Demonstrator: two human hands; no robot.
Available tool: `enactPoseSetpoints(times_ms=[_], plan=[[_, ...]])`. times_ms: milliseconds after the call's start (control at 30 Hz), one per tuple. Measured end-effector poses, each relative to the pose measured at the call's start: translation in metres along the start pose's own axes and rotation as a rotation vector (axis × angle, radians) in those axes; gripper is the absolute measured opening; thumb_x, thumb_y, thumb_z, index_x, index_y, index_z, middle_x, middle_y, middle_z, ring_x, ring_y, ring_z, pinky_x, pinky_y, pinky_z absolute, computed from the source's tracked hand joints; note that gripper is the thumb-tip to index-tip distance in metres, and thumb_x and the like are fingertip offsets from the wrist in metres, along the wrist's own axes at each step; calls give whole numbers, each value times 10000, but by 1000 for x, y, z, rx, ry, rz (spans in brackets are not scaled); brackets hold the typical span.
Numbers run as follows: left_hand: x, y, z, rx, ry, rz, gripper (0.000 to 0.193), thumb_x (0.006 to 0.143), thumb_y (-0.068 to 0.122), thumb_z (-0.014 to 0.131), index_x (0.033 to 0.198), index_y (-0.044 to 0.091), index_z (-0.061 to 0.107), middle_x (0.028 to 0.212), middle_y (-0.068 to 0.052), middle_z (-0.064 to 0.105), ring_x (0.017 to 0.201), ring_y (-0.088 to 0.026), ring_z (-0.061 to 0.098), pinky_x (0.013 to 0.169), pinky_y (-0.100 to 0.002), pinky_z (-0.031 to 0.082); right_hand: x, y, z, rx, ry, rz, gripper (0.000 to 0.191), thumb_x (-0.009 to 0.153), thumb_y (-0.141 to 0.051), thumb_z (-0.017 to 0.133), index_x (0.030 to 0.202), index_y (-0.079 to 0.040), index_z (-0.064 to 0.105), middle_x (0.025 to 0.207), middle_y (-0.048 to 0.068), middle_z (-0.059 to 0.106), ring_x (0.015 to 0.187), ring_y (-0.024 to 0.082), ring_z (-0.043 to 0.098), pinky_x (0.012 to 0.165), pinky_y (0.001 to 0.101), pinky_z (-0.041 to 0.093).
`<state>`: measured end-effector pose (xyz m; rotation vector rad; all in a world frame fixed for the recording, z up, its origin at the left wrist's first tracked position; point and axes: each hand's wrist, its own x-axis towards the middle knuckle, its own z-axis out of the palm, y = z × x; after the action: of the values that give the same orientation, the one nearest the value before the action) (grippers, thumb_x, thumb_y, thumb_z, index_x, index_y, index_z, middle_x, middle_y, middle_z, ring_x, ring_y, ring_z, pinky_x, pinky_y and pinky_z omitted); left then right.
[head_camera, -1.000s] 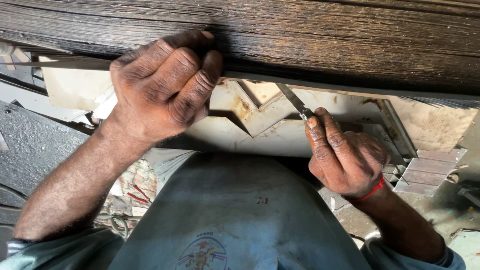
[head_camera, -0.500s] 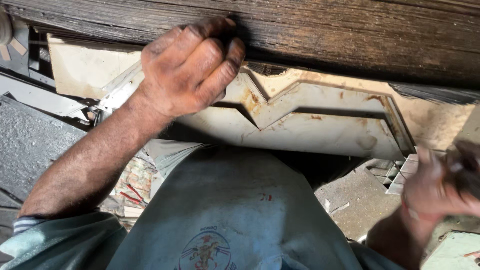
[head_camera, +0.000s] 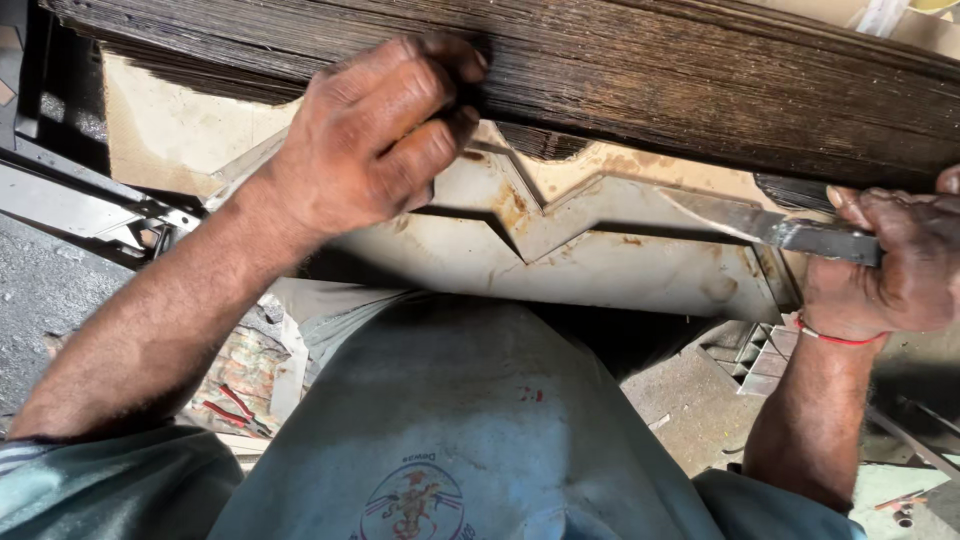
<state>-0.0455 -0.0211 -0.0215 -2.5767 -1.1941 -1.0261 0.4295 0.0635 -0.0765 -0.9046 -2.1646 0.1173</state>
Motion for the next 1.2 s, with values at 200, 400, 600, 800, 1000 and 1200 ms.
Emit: enactPoseSetpoints(times_ms=[200,400,600,800,1000,1200], plan=[[-5,-5,-1,-62,31,20,173,803,-94,743,929,-54,631,1023,-141,594,1187,-328,672,853,-387,664,13,-10,5,-146,7,-154,194,1010,-150,796,1003,36,740,934,167,701,893,306,678,1028,505,593],[-7,-9,-3,-30,-27,45,181,754,-35,759,851,-19,607,959,-118,575,1199,-342,671,851,-366,663,14,-18,9,-253,-22,-123,249,1039,-267,803,998,-21,810,911,117,646,919,297,657,1039,478,633],[-16,-18,6,-95,31,158,187,574,38,675,703,-51,574,794,-128,523,1116,-399,678,948,-515,602,15,-18,14,-298,5,-203,198,993,-171,879,948,-7,780,862,119,613,892,279,661,941,474,656],[-34,-21,19,-210,15,57,265,756,99,773,869,-114,663,1055,-267,592,1181,-418,626,1070,-591,574,17,-20,10,-396,-49,-228,204,948,-173,914,900,-18,791,830,100,688,858,275,693,820,413,628],[-32,-19,19,-23,23,76,159,804,-1,823,802,-44,670,925,-125,525,1110,-367,634,1037,-580,589,1,2,12,-309,-43,-329,315,980,-258,878,915,32,773,830,121,641,829,293,675,804,453,624],[-21,-7,15,-46,55,-25,167,881,-27,829,914,-48,666,1036,-158,517,1196,-386,573,1084,-653,524,5,-17,7,-291,-130,-85,120,990,-92,900,980,-34,795,939,99,682,947,286,664,1010,443,621]])
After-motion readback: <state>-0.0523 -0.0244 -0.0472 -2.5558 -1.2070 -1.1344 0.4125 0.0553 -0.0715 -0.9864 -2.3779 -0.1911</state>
